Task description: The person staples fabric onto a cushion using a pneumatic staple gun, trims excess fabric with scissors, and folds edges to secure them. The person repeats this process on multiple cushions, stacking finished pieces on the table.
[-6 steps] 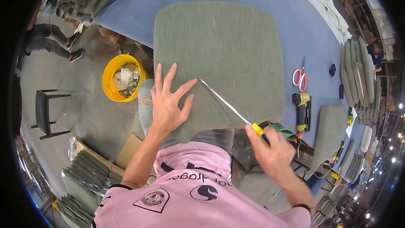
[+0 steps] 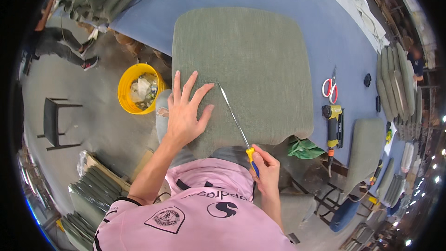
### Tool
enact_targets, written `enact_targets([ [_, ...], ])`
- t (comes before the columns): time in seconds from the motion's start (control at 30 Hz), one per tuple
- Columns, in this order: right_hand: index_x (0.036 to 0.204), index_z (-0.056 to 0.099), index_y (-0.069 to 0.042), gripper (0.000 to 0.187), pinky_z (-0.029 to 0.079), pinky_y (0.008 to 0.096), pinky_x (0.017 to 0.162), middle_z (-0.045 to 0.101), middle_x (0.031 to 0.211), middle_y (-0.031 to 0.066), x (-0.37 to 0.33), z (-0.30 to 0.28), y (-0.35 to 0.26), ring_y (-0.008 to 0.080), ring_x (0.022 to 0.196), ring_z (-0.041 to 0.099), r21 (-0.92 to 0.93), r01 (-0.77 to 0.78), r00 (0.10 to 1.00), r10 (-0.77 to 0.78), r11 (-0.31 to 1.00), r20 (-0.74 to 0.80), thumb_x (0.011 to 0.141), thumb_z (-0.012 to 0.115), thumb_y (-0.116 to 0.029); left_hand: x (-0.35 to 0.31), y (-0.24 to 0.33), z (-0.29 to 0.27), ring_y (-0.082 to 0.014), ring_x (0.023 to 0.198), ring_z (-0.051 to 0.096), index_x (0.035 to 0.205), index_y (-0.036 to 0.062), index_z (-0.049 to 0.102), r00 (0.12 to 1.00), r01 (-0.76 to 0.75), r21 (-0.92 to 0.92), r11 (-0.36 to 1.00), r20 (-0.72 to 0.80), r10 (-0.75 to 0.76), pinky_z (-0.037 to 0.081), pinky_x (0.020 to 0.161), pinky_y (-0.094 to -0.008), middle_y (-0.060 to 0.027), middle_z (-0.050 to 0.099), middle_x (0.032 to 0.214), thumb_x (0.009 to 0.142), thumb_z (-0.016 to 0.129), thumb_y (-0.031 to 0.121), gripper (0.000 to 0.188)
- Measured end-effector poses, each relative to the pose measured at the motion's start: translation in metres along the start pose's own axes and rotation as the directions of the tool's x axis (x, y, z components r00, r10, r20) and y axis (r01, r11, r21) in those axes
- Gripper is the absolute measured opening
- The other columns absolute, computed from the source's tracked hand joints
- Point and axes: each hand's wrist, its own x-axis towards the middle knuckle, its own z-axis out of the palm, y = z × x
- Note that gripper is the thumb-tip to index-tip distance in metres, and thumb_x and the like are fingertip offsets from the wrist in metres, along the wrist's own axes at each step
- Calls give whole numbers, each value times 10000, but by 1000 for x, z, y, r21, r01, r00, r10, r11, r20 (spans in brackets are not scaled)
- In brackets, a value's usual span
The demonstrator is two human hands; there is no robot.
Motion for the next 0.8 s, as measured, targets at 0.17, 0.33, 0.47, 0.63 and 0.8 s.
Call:
enact_targets([
  [0.17, 1305, 751, -38, 343, 448, 286, 558, 664, 957, 52, -10, 7, -31, 102, 709, 594, -477, 413, 908, -392, 776, 148, 972, 800, -101, -4, -1, -3, -538, 1601, 215, 1468, 239, 635, 999, -39, 29, 999, -29, 40, 308, 1162, -740, -206, 400, 1679, 954, 765, 277, 532],
  [0.33, 1216, 751, -79, 344, 537, 411, 614, 671, 898, 106, -23, 2, -73, 303, 751, 711, -817, 558, 665, -668, 146, 335, 907, 859, -185, 11, 4, 1, -506, 1592, 268, 1424, 236, 673, 996, -60, 164, 985, -58, 70, 244, 1231, -712, -217, 430, 1648, 957, 764, 281, 478],
  [0.47, 1218, 750, -88, 358, 533, 432, 584, 661, 873, 104, -27, -3, -72, 359, 677, 684, -860, 507, 669, -651, 47, 359, 915, 860, -244, 13, 2, 8, -492, 1577, 320, 1399, 234, 695, 992, -79, 114, 990, -90, 90, 230, 1249, -691, -211, 449, 1642, 953, 765, 263, 452],
  [0.63, 1227, 733, -67, 338, 517, 414, 558, 651, 844, 102, -25, 6, -60, 336, 659, 674, -820, 568, 630, -680, 75, 374, 954, 825, -245, 11, 2, 6, -487, 1569, 336, 1380, 227, 705, 991, -82, 129, 988, -93, 95, 231, 1249, -690, -202, 471, 1616, 950, 770, 261, 436],
  [0.8, 1174, 684, -24, 368, 332, 273, 404, 580, 747, 33, 7, -22, -42, 107, 446, 460, -197, -106, 921, 171, 975, 350, 1106, 653, -384, 32, -8, 13, -490, 1589, 292, 1412, 233, 646, 992, -26, -43, 999, -121, 20, 199, 1259, -704, -209, 419, 1645, 913, 826, 261, 531],
])
